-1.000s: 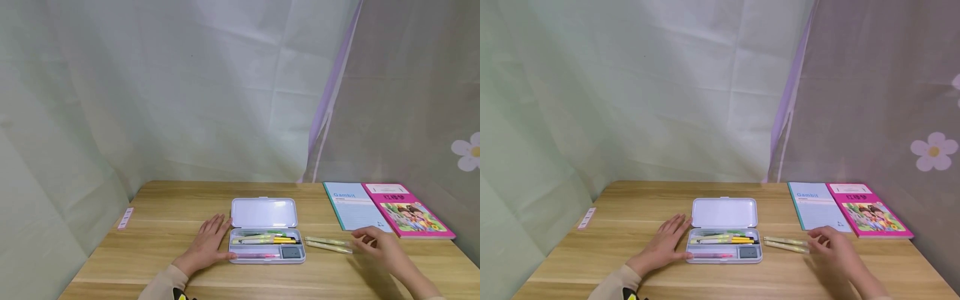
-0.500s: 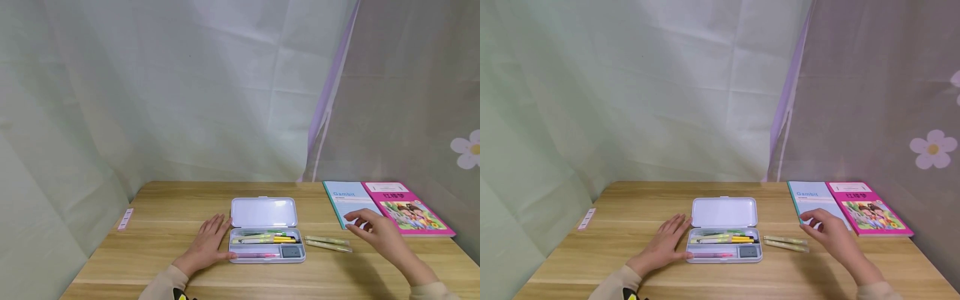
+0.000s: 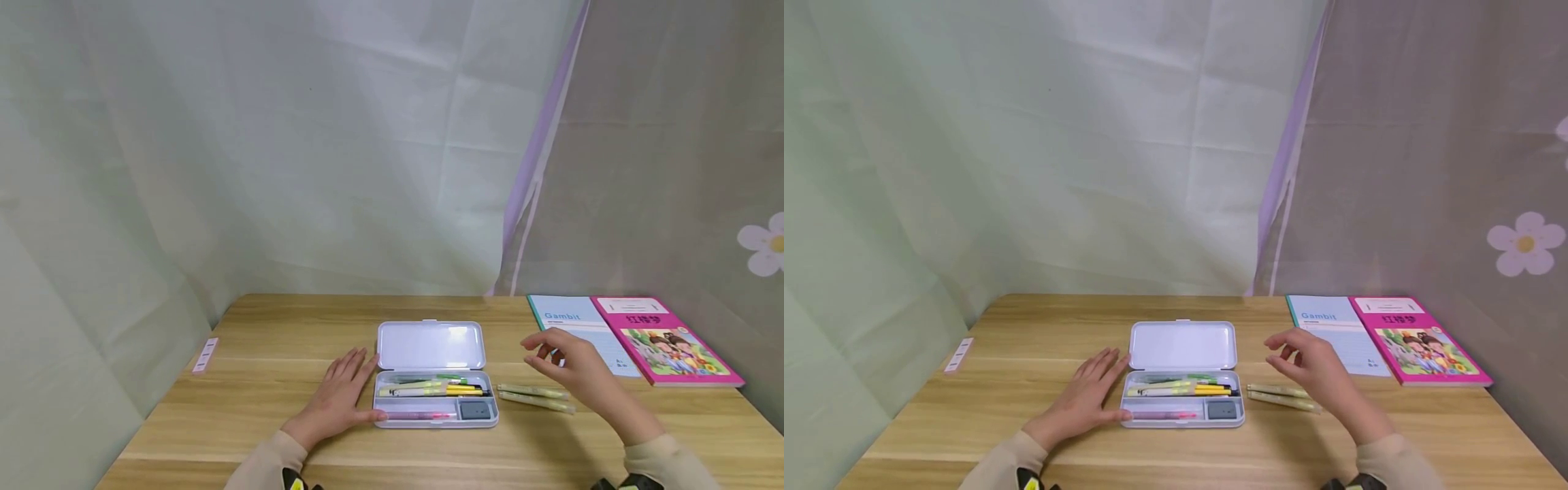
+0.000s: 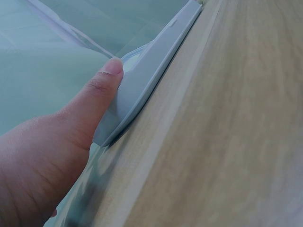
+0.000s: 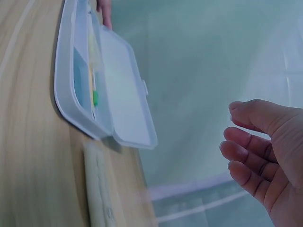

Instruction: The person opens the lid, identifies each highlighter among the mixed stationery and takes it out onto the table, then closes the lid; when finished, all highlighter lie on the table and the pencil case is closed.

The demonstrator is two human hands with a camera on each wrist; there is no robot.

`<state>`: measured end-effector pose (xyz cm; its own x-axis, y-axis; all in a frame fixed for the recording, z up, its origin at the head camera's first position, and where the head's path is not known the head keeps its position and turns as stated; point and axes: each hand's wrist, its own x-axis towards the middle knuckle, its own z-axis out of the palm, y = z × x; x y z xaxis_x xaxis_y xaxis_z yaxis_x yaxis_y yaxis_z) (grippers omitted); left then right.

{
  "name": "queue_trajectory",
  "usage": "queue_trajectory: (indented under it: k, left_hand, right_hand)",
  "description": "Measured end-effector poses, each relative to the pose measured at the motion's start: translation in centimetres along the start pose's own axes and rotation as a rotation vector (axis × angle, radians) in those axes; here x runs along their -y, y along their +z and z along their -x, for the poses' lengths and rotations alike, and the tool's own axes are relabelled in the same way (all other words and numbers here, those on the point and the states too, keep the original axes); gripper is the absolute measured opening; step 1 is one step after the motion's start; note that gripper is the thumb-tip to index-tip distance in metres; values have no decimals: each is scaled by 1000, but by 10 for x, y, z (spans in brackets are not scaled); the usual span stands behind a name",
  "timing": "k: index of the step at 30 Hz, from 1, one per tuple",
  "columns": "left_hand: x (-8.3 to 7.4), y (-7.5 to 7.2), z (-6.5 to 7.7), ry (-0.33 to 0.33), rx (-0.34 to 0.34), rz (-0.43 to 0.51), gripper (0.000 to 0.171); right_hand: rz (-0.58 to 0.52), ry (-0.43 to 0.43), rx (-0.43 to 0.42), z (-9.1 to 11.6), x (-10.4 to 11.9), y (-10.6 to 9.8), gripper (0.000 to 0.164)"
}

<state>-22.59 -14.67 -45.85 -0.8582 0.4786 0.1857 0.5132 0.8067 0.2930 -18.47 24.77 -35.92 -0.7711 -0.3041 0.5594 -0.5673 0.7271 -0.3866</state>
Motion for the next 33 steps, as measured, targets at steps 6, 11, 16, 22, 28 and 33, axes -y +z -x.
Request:
queue_trajectory:
  k: [6,11,16,22,28,33]
  left_hand:
    - [0,-1,1,-2,5,8,102]
    - [-1,-3,0,3,2,17,102]
    - [-3,-4,0,6,8,17,102]
    - [-2,-3,0,-4,17,15,103]
    - [0,-2,0,-11,20,8,103]
    - [-1,-2,0,-10,19,5,103]
  right_hand:
    - [-75,36,43,-7,8,18,17]
    - [-107,82,100,-12,10,35,15]
    - [-126,149,200,-15,12,49,15]
    - [-168,170,274,-20,13,64,17]
    - [-200,168,340,-24,15,83,17]
    - [-227,142,359,-25,14,94,15]
